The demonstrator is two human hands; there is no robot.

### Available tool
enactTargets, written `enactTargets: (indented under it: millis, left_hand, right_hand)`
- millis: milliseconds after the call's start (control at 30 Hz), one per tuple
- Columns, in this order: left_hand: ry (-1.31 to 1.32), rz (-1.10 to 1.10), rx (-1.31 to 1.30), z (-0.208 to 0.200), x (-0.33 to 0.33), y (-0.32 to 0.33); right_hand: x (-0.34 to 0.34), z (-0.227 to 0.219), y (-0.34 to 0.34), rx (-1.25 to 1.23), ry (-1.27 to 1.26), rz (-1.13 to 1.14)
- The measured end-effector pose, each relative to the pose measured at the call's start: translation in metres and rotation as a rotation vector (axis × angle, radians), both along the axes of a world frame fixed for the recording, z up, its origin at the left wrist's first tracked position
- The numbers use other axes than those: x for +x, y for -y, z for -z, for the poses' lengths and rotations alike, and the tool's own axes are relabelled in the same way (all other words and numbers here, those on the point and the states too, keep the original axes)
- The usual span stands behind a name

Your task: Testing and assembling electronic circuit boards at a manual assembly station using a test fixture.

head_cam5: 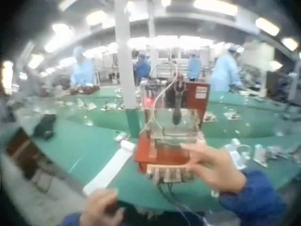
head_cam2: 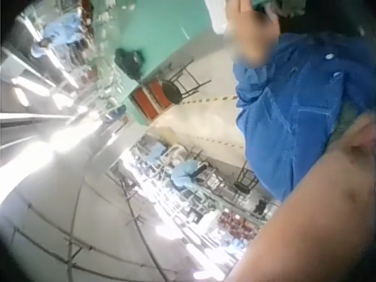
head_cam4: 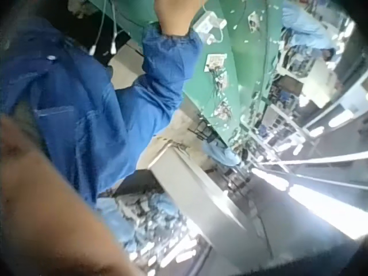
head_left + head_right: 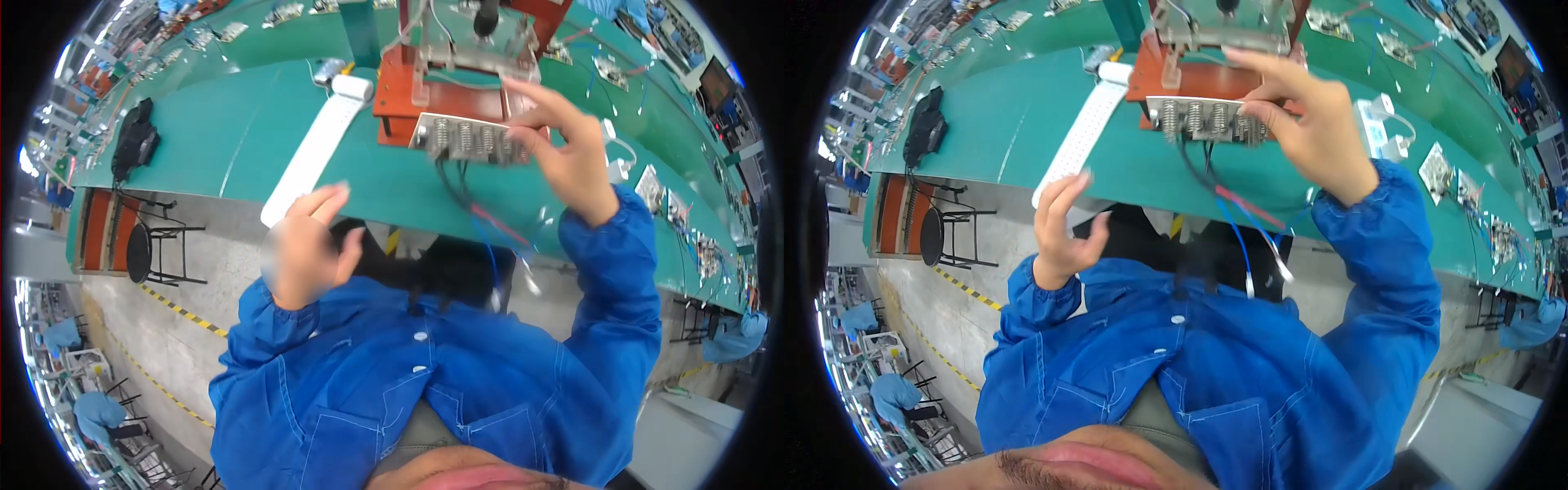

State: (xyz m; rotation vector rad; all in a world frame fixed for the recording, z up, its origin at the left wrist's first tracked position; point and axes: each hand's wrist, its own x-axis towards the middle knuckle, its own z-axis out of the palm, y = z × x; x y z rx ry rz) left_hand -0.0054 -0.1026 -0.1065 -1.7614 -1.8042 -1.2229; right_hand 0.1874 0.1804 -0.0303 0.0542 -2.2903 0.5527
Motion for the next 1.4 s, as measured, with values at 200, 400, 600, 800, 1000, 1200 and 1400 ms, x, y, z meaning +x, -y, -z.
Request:
enactTargets:
  millis: [200,400,600,800,1000,1200,1400]
  left_hand:
    - [-0.079,0.344,-0.380,0.003,0.021,-0.065]
    - [0.051,0.423,-0.473,0.042,0.016,-0.090]
    - [0.081,0.411,-0.490,0.041,0.020,-0.089]
    - [0.107,0.419,-0.537,0.040,0.017,-0.093]
    - [0.126,0.423,-0.545,0.040,0.015,-0.093]
    - [0.149,0.430,-0.572,0.038,0.015,-0.092]
    - [0.146,0.439,-0.579,0.038,0.015,-0.092]
  right_hand:
    - [0.001,0.059,0.011,-0.998,0.670,-0.092]
    - [0.038,0.102,0.006,-0.420,0.275,0.278]
    - [0.060,0.116,0.056,-0.879,0.255,0.418]
    - [0.049,0.130,0.058,-0.686,0.211,0.498]
    - [0.045,0.130,0.062,-0.630,0.245,0.532]
    - [0.045,0.131,0.066,-0.530,0.233,0.577]
    - [0.041,0.135,0.076,-0.415,0.194,0.678]
